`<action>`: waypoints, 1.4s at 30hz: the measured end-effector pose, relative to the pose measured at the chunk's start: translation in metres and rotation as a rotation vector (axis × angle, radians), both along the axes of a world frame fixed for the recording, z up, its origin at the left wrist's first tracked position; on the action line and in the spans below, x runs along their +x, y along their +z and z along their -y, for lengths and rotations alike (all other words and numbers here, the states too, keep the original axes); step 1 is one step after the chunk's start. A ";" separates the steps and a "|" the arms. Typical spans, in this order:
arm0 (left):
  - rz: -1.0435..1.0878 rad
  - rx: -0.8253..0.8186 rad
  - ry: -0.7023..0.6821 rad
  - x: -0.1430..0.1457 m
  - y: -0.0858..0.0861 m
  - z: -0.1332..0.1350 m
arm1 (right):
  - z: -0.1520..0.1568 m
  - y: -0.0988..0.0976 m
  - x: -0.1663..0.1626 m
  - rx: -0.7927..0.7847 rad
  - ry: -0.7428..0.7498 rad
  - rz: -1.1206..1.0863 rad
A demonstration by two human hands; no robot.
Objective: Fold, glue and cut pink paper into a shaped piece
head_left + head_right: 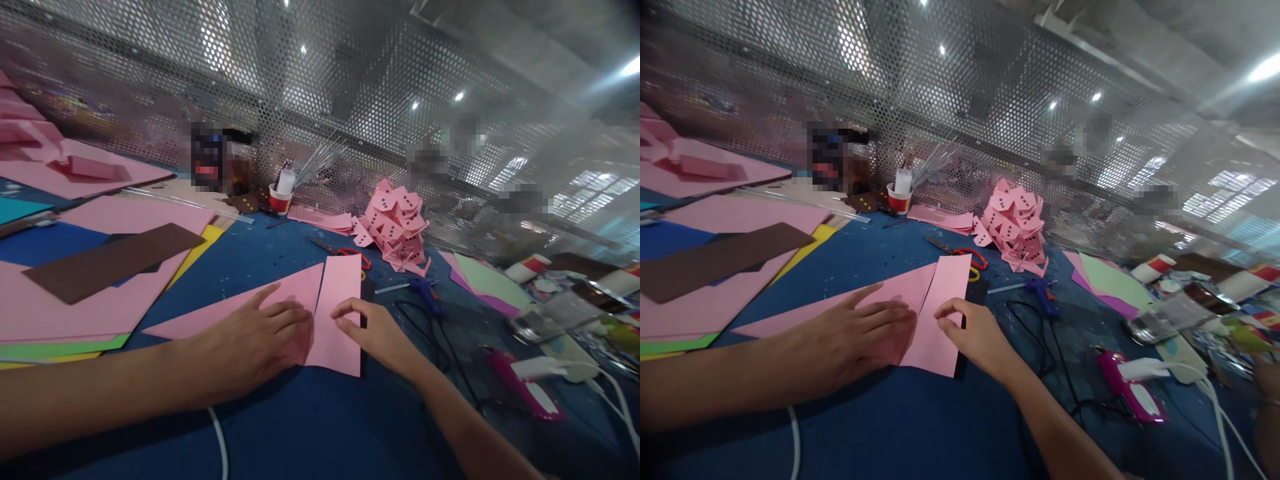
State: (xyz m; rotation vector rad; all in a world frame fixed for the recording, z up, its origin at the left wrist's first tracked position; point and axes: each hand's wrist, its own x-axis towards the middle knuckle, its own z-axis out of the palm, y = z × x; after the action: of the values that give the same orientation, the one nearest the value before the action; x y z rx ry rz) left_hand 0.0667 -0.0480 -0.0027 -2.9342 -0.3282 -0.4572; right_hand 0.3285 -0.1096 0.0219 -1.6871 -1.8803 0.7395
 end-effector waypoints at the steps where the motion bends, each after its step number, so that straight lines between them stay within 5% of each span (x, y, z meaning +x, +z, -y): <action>1: 0.006 -0.005 0.004 0.000 0.000 0.000 | 0.000 0.000 0.000 0.003 0.002 -0.002; 25: 0.026 -0.020 0.011 0.001 -0.002 0.000 | 0.008 0.013 -0.005 -0.081 0.117 -0.036; 35: 0.089 -0.178 0.038 -0.008 -0.010 0.012 | 0.003 0.006 -0.001 -0.023 0.052 -0.020; 42: 0.018 -0.163 0.030 -0.016 -0.012 0.016 | 0.007 0.013 -0.003 -0.067 0.174 -0.108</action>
State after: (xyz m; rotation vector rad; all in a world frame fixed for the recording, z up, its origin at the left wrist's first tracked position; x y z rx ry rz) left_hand 0.0503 -0.0639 -0.0147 -3.0791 -0.4303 -0.4751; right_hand 0.3251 -0.1166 0.0352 -1.5042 -1.9628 0.9527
